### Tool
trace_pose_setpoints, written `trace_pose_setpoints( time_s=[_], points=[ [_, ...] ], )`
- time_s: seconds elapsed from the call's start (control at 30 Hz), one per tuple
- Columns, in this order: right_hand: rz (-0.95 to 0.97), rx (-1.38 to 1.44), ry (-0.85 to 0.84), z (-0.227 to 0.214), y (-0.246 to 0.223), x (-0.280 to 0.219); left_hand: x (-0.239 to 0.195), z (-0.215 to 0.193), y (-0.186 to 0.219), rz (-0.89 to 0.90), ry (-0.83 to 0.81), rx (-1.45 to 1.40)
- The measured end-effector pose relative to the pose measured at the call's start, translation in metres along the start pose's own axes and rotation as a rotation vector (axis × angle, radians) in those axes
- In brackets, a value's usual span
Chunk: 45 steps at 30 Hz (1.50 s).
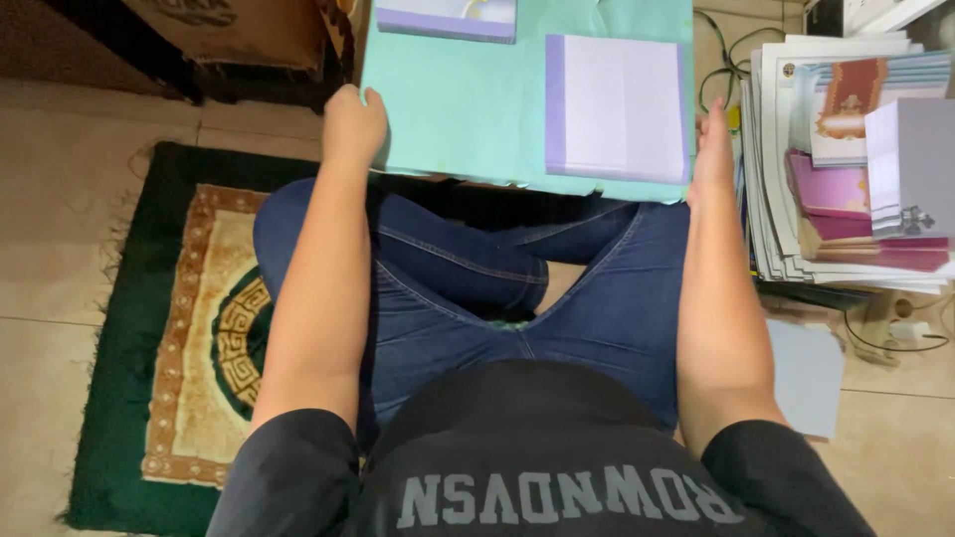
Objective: The person sits on the floor with a green board on their lap and folds stacks of light purple paper cards, pressing the creases flat by hand. They fold each card in half, align the edges, and place finished cards onto a pile beside the board.
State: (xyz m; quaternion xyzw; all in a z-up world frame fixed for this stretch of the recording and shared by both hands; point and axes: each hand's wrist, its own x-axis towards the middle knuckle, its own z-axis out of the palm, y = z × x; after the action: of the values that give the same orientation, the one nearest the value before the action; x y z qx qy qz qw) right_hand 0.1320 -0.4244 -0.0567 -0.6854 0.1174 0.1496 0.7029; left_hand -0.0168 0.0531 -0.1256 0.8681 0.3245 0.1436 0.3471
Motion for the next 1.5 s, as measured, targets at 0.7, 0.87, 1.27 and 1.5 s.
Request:
trace_pose_setpoints(
  time_s=[0.7, 0.87, 1.27, 1.5],
  points=[
    [-0.323, -0.887, -0.049, -0.006, 0.009, -0.058, -0.066, -0.055, 0.010, 0.193, -0.340, 0.497],
    [-0.260, -1.094, 0.133, -0.024, 0.050, -0.013, -0.050, -0.025, -0.021, 0.192, -0.221, 0.663],
    [-0.614, -0.805, 0.304, -0.011, 0.049, -0.046, -0.265, -0.097, 0.179, 0.805, -0.855, 0.146],
    [-0.820, -0.985, 0.334, -0.013, 0.060, -0.036, -0.336, -0.049, 0.123, 1.175, -0.666, 0.101]
  ],
)
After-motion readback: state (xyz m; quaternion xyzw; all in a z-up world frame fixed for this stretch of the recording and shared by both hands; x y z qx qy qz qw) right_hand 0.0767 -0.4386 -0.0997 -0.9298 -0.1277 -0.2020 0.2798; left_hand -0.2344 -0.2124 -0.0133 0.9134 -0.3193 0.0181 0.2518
